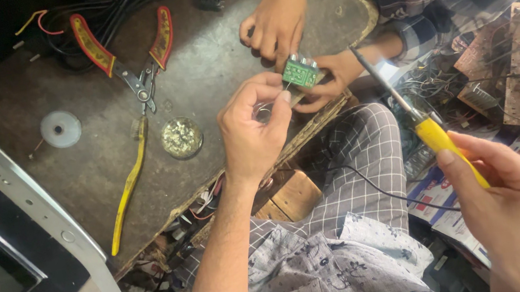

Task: The person retrieves a small green circuit board from a shelf and sits at a workbench. They use a soldering iron and solder wire to attach components to the board, then use wire cutters to trim the leads. The person repeats the soldering process on another board.

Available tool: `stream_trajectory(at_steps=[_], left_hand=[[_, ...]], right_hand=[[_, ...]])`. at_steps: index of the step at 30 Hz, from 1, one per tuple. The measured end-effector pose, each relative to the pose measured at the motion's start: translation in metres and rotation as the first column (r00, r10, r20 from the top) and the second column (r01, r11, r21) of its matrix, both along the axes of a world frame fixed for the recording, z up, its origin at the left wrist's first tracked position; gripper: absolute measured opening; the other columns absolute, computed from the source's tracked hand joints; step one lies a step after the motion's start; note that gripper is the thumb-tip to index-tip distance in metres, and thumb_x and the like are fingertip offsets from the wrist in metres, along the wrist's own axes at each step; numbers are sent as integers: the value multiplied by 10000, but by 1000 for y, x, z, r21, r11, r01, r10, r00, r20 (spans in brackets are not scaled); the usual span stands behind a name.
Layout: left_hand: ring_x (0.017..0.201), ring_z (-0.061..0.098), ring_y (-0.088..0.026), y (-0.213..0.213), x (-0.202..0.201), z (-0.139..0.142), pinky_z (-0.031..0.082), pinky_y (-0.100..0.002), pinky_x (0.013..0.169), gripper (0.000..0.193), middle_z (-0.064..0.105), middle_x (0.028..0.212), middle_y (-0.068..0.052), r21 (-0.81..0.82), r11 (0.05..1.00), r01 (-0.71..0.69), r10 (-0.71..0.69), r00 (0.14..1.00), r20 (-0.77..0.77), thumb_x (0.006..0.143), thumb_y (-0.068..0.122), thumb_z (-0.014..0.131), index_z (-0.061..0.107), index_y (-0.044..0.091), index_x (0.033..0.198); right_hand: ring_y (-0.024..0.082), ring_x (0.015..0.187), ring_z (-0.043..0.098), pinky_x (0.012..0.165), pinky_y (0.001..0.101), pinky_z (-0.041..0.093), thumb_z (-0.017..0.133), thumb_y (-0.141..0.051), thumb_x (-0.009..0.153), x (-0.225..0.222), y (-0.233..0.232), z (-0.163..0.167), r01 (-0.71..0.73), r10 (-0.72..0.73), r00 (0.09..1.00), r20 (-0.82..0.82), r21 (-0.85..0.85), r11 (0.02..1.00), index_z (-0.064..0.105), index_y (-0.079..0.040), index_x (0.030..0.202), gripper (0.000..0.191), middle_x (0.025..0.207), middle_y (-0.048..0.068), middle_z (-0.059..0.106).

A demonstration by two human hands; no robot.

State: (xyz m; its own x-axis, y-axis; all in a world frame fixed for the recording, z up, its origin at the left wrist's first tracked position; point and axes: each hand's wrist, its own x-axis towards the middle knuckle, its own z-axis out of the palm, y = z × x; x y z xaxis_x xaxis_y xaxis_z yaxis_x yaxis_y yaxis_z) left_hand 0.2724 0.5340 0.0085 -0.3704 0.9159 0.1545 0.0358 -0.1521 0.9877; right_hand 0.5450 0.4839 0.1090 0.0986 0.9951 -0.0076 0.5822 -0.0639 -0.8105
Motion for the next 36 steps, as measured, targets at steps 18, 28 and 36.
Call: stream_trajectory(at_steps=[18, 28, 36], left_hand=[[878, 694, -149, -49, -82, 45, 562, -307, 819, 74, 736, 956, -53, 134, 917, -375, 388, 760, -521, 998, 59, 773, 726, 4, 985], [1144, 721, -325, -24, 56, 7, 558, -389, 995, 74, 723, 1222, -188, 199, 967, -157, 224, 898, -379, 898, 46, 750, 682, 14, 904], [1119, 732, -311, -16, 49, -4, 572, -386, 992, 82, 723, 1206, -177, 161, 974, -161, 202, 937, -286, 897, 48, 747, 674, 13, 914]], right_hand=[[27, 837, 646, 742, 133, 491, 783, -20, 1033, 88, -51, -18, -13, 26, 991, -133, 93, 996, 705, 53, 1245, 237, 1010, 60, 722], [207, 951, 682, 840, 290, 517, 834, -17, 979, 97, 36, 11, -496, 283, 814, 508, 351, 795, 741, -20, 1205, 245, 1081, 134, 735], [243, 1033, 674, 943, 350, 503, 840, -93, 1016, 61, 80, 2, -499, 293, 815, 500, 348, 794, 746, -51, 1155, 173, 1109, 108, 729]])
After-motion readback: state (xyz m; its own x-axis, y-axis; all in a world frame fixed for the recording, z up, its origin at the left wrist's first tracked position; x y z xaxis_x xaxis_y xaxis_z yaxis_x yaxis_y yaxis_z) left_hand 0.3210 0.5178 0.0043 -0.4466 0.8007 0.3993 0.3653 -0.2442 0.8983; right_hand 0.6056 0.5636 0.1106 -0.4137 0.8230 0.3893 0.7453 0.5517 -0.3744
